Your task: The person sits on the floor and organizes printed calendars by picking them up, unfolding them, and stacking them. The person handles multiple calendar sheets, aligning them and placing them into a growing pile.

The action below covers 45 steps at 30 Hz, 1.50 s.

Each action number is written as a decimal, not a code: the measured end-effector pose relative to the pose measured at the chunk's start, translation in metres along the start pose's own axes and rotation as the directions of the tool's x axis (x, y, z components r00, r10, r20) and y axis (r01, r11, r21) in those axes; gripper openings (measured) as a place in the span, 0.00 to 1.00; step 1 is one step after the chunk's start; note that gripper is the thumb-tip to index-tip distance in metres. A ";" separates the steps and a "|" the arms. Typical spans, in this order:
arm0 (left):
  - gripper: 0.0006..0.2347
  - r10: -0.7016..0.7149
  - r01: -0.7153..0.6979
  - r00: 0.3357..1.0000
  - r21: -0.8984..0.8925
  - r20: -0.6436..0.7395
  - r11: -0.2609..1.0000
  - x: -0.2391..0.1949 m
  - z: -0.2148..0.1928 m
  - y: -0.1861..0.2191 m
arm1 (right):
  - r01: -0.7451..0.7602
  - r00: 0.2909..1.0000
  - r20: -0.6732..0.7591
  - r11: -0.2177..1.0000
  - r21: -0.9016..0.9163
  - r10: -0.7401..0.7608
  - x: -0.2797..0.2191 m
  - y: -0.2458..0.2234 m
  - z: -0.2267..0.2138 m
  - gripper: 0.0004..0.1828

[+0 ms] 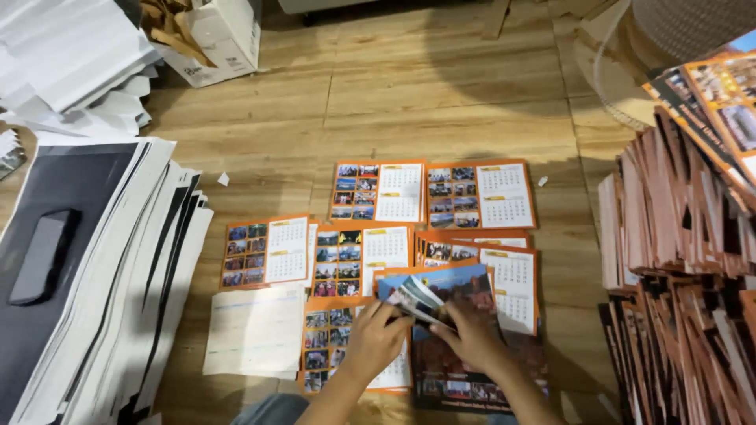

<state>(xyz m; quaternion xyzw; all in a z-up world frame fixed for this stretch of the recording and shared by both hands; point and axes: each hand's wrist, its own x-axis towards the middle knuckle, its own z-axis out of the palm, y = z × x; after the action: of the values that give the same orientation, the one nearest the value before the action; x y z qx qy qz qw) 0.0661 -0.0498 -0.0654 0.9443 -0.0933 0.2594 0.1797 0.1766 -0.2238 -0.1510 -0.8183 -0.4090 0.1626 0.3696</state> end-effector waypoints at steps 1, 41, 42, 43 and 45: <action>0.06 -0.003 0.003 1.000 0.002 0.007 1.000 0.000 -0.002 -0.002 | -0.002 1.000 0.003 1.000 0.007 0.002 -0.001 -0.002 0.003 0.14; 0.03 -0.520 0.528 0.693 -0.140 -0.500 0.838 0.076 0.054 -0.178 | -0.421 0.863 0.350 0.901 0.105 0.363 0.021 -0.009 -0.048 0.18; 0.06 -0.595 0.568 0.501 -0.280 -0.629 0.774 0.077 0.045 -0.173 | -0.420 0.877 0.317 0.896 0.146 0.360 0.022 -0.008 -0.048 0.20; 0.06 -0.588 0.567 0.501 -0.272 -0.636 0.777 0.067 0.036 -0.165 | -0.412 0.881 0.317 0.899 0.150 0.351 0.022 -0.019 -0.055 0.20; 0.08 -0.611 0.675 0.574 -0.109 -0.544 0.730 0.044 0.017 -0.147 | -0.419 0.906 0.089 0.843 0.338 0.415 0.019 -0.042 -0.070 0.38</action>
<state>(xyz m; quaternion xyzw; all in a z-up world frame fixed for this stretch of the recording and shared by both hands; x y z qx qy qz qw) 0.1508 0.0751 -0.0984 0.8061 0.3258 0.4384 0.2276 0.2048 -0.2252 -0.0717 -0.8078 -0.1884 0.3139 0.4620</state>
